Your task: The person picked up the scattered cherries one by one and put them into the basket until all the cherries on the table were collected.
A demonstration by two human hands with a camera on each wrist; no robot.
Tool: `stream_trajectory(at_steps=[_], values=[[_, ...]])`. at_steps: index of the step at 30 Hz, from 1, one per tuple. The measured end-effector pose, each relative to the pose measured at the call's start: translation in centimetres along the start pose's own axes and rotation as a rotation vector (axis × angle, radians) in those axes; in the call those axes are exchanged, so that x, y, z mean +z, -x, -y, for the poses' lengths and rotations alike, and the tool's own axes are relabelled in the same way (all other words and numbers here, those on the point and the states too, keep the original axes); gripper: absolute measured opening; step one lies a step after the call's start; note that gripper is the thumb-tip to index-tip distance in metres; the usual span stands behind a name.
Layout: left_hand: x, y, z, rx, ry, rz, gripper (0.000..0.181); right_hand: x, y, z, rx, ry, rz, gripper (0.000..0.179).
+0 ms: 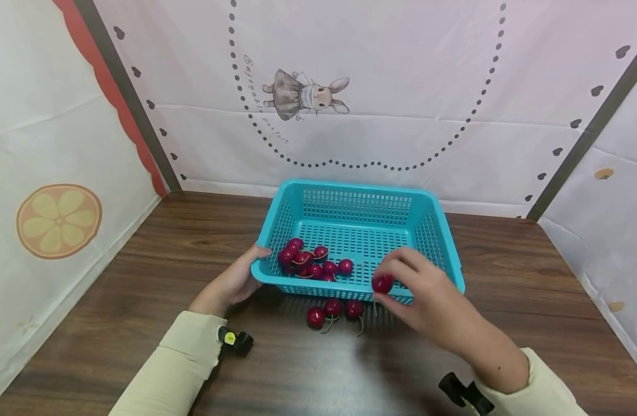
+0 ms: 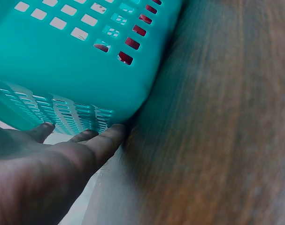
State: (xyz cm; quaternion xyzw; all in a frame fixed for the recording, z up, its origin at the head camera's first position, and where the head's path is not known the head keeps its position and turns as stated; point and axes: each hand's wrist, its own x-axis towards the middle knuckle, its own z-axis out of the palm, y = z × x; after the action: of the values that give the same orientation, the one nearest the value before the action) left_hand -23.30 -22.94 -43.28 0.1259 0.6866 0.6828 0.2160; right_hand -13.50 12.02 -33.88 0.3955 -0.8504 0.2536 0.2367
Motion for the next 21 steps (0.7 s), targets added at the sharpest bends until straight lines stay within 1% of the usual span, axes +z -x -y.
stream_trajectory(at_steps=[2,4,11,16,19,21], values=[[0.0,0.0,0.0,0.0,0.003,0.002,0.068,-0.1,-0.2,-0.8,0.047,0.029,-0.007,0.039],[0.0,0.0,0.0,0.001,0.01,0.003,0.068,0.0,-0.3,-1.6,0.099,0.048,0.005,0.04],[0.1,0.0,-0.1,-0.008,0.017,-0.009,0.069,-0.1,-0.8,-4.5,0.304,0.111,0.109,0.038],[0.1,0.0,-0.1,-0.007,0.019,-0.012,0.068,0.2,-1.2,-6.7,0.39,0.149,0.192,0.039],[0.1,0.0,-0.1,-0.006,0.021,-0.008,0.068,0.6,-1.3,-7.8,0.426,0.159,0.256,0.038],[0.1,0.1,-0.2,-0.003,0.022,-0.004,0.068,0.9,-1.4,-8.3,0.433,0.168,0.3,0.038]])
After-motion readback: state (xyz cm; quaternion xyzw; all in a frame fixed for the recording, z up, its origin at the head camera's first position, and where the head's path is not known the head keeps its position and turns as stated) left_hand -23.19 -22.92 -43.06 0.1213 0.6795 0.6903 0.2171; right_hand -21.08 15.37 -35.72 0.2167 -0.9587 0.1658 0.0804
